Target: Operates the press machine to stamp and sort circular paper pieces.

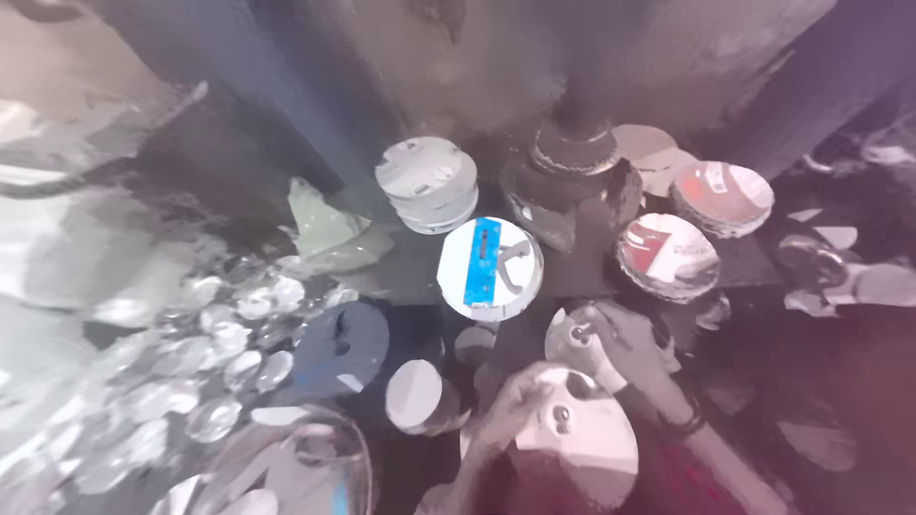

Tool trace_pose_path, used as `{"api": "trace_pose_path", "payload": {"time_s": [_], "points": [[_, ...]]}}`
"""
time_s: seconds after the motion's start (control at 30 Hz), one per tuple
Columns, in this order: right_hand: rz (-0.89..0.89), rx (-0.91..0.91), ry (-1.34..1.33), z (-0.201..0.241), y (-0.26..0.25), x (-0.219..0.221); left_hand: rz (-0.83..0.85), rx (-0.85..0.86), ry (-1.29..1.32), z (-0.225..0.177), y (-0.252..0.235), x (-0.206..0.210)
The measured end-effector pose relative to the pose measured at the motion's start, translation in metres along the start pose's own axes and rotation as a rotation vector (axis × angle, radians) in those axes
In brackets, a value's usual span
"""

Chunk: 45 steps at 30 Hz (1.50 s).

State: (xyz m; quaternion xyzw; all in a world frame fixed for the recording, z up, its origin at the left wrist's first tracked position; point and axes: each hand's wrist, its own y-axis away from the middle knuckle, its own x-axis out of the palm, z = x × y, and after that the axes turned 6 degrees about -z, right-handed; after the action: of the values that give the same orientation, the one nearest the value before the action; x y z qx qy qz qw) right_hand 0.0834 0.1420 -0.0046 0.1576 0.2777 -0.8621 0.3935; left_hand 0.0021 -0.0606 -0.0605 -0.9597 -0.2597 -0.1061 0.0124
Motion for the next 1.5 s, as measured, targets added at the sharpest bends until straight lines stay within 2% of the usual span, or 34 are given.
{"api": "trace_pose_path", "payload": {"time_s": [0.1,0.17,0.23,0.3,0.33,0.4,0.47,0.53,0.6,0.63,0.7,0.73,0.8,0.87,0.97,1.03,1.13,1.2,1.27,1.33,1.4,1.5], "points": [[-0.096,-0.308,0.073,0.034,-0.051,0.018,0.145,-0.035,0.081,0.005,0.009,0.008],[-0.035,-0.428,0.096,0.053,-0.087,0.046,0.09,0.001,0.073,0.001,0.012,0.005],[0.032,-0.459,0.285,0.054,-0.119,0.078,-0.065,0.093,0.028,-0.011,0.018,-0.006],[0.161,-0.348,0.48,0.051,-0.143,0.099,-0.294,0.211,-0.015,-0.022,0.028,-0.023],[0.203,-0.305,0.532,0.051,-0.152,0.105,-0.411,0.251,-0.025,-0.027,0.034,-0.034],[0.17,-0.304,0.504,0.058,-0.161,0.106,-0.621,0.286,-0.014,-0.037,0.046,-0.053],[0.086,-0.309,0.322,0.069,-0.159,0.091,-0.77,0.289,0.008,-0.044,0.053,-0.065],[0.038,-0.232,-0.03,0.068,-0.154,0.07,-0.856,0.296,0.017,-0.052,0.057,-0.07],[0.155,-0.121,-0.411,0.071,-0.15,0.054,-0.871,0.324,0.082,-0.057,0.055,-0.068],[0.256,-0.104,-0.454,0.075,-0.142,0.05,-0.866,0.33,0.141,-0.057,0.053,-0.064],[0.416,-0.178,-0.241,0.089,-0.12,0.054,-0.896,0.307,0.218,-0.059,0.043,-0.053],[0.418,-0.277,-0.131,0.092,-0.109,0.063,-0.919,0.277,0.193,-0.06,0.037,-0.049],[0.285,-0.41,0.05,0.085,-0.105,0.082,-0.957,0.254,0.164,-0.059,0.03,-0.045],[0.189,-0.38,0.286,0.069,-0.127,0.092,-1.028,0.246,0.115,-0.061,0.031,-0.045],[0.165,-0.305,0.549,0.049,-0.157,0.1,-1.254,0.26,0.063,-0.071,0.041,-0.05],[0.107,-0.318,0.485,0.053,-0.163,0.094,-1.254,0.355,-0.007,-0.069,0.056,-0.067],[0.036,-0.322,0.146,0.06,-0.169,0.076,-1.247,0.445,-0.07,-0.066,0.076,-0.091],[0.116,-0.335,-0.094,0.057,-0.168,0.067,-1.241,0.458,0.033,-0.071,0.086,-0.094],[0.258,-0.355,-0.215,0.062,-0.153,0.068,-1.26,0.48,0.131,-0.071,0.093,-0.094],[0.375,-0.369,-0.206,0.076,-0.125,0.077,-1.257,0.518,0.063,-0.061,0.104,-0.099],[0.411,-0.404,-0.14,0.085,-0.102,0.086,-1.292,0.504,-0.044,-0.056,0.113,-0.106],[0.217,-0.396,0.05,0.076,-0.108,0.092,-1.311,0.39,-0.114,-0.07,0.119,-0.114]]}}
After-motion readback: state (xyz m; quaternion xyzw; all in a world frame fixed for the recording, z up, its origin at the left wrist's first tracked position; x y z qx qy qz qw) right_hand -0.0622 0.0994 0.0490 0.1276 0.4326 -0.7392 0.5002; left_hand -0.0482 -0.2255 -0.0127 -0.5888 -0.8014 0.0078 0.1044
